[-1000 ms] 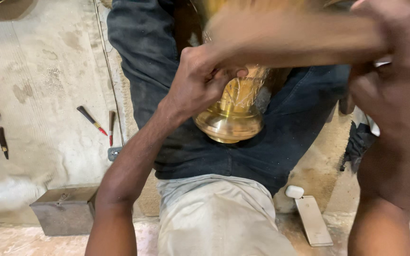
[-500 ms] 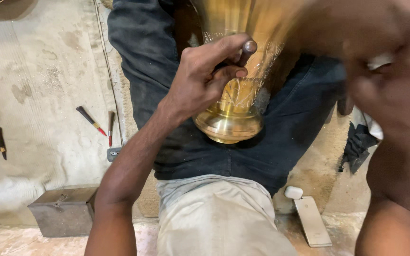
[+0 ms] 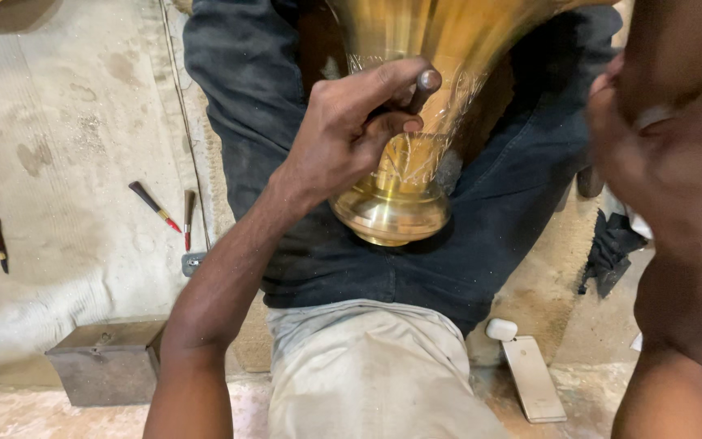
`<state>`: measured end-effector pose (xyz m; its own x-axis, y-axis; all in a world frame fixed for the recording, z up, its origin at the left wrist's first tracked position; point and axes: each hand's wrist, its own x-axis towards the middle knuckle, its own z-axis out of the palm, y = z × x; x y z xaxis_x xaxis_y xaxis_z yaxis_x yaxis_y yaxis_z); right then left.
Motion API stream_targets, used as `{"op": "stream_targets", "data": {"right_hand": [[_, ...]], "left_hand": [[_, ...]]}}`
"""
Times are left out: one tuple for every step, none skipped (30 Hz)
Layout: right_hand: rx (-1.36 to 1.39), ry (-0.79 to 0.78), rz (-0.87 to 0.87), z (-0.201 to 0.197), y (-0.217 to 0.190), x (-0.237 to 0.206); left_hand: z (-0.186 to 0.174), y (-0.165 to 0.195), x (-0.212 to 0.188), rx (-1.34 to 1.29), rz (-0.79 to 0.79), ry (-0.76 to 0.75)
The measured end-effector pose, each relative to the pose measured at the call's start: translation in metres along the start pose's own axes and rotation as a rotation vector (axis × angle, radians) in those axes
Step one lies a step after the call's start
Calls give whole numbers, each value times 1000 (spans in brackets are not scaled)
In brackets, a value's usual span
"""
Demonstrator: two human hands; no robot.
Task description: The person sits on the floor with a large brass vase held between their legs and, using a small chisel held in one hand and a wooden mallet in the other, repeatedly strikes the chisel to carve decorative floral patterns into the vase surface, repositioning the chisel around the pattern as they work.
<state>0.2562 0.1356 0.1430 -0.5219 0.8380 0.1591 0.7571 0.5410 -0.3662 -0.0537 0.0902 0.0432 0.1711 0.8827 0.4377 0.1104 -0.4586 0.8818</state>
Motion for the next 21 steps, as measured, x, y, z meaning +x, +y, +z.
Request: {"op": "stream_targets", "data": {"right_hand": [[-41,3,-11,0,0,-1],[-99,-20,-22,0,0,-1],[-131,-35,-32,-2,-1,-1],[-138,-49,-45,-3,-1,0],[-142,-68,-54,-5,-1,0],[-144,-81,-59,-5,-1,1],[-160,-92,-57,-6,-1,0],[-166,-103,-53,-5,1,1],[-177,-107,-52,-5,2,1],[-150,-101,-55,-5,4,0],[-115,-103,-58,-5,6,-1],[-43,-110,-64,-5,9,-1],[21,-113,-79,-4,12,0],[58,-116,-94,-4,14,0],[-29,-113,-119,-6,16,-1],[-116,-108,-144,-6,18,-1],[-326,-112,-222,-10,19,0],[-342,-124,-197,-11,19,1],[-358,-137,-171,-13,18,1],[-172,-165,-42,-9,15,2],[-153,-185,-36,-10,12,2]], "left_hand": [[0,0,-1,39,-34,-5],[0,-1,-1,81,-63,-15],[0,0,-1,123,-87,-26],[0,0,-1,102,-78,-19],[-1,1,-1,77,-76,-12],[-2,2,0,56,-70,-6],[-3,3,0,76,-83,-12],[-3,3,0,96,-98,-18],[-4,4,0,116,-109,-28],[-5,4,1,95,-93,-33],[-5,4,1,71,-85,-33],[-5,4,1,44,-82,-34],[-4,3,1,28,-71,-24],[-4,3,0,11,-58,-17],[-4,3,0,-4,-44,-8],[-3,3,0,43,-54,-12],[-3,3,-1,89,-62,-17],[-3,2,0,137,-68,-20],[-3,3,0,118,-71,-21],[-3,3,0,99,-79,-20],[-3,3,1,82,-82,-21]]}}
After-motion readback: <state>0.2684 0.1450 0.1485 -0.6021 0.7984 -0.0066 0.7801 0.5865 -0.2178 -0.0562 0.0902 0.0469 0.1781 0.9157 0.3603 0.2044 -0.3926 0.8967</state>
